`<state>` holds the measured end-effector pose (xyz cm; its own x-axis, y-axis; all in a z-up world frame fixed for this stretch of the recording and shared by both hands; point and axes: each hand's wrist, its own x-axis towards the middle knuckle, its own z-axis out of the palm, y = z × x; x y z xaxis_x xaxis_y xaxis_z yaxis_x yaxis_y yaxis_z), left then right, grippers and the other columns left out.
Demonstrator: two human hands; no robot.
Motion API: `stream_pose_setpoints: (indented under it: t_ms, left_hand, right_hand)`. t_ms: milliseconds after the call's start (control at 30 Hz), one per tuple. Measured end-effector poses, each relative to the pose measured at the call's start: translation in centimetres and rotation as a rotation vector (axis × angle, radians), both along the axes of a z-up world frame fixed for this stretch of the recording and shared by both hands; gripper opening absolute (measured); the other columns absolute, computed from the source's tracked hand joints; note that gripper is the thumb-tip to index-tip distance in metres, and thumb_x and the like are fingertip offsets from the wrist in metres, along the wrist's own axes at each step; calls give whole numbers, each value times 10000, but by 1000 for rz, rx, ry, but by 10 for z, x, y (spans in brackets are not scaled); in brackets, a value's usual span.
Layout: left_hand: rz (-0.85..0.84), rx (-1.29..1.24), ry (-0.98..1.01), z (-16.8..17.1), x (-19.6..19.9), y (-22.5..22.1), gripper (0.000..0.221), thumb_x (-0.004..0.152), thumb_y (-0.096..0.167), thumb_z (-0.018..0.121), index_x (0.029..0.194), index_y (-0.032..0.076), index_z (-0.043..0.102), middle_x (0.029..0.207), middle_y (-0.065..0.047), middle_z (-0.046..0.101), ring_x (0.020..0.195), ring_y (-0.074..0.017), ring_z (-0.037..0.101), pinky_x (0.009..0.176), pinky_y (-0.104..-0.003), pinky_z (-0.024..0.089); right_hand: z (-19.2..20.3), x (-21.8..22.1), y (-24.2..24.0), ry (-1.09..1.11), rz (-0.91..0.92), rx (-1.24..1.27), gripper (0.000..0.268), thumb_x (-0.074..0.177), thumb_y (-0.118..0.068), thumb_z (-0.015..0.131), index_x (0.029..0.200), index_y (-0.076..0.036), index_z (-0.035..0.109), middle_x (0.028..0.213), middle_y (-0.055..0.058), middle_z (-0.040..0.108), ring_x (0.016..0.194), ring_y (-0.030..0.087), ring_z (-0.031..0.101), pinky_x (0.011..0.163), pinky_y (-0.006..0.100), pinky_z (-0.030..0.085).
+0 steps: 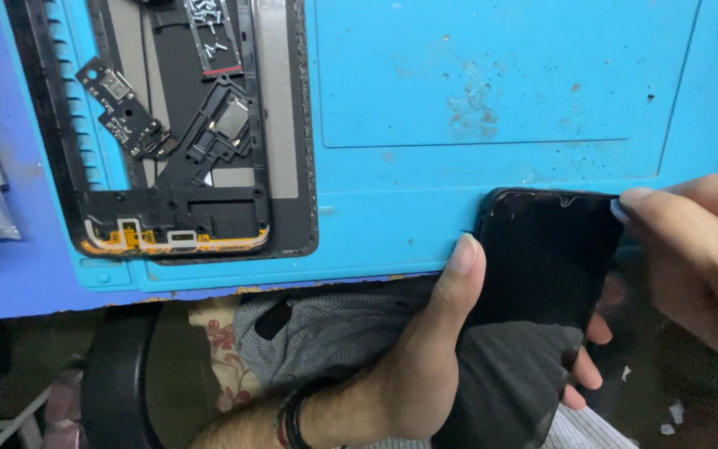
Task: Using a plastic prying tool to separate a smartphone screen from its frame.
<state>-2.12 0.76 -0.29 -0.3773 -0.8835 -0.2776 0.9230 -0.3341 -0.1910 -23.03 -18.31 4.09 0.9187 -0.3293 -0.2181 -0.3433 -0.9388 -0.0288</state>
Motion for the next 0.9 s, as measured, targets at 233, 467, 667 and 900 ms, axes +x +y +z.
stream_pose_setpoints:
  t_ms: [233,467,667,900]
  left_hand:
    - [-66,11,-106,6,9,-3,973,1142,768,231,1504,-70,569,1239,-164,643,964,-200,673,870,-311,573]
    - [-98,-8,-156,1,6,-2,1014,1092,795,216,1541,-43,569,1247,-170,649,950,-206,661,869,-317,559]
    - [-150,22,-175,7,14,-3,1013,1085,806,229,1458,-56,609,1141,-165,674,930,-212,661,860,-322,556]
    - [-81,-3,-185,5,12,-4,992,1090,772,257,1536,-53,583,1243,-164,650,976,-205,665,834,-319,581]
  right_hand:
    - [20,40,2,-51,-145,198,356,1040,-19,595,1396,-24,605,795,215,628,501,364,525,549,476,410]
    - [14,39,-1,-88,-12,143,348,1045,51,603,1390,8,585,700,199,550,493,343,447,550,465,350]
    - [20,44,5,-72,-12,112,318,1046,22,625,1364,9,617,861,211,606,641,348,556,636,454,435]
    - [25,53,17,-122,-22,37,313,1050,-21,753,1358,5,700,1082,189,676,832,363,616,848,500,506]
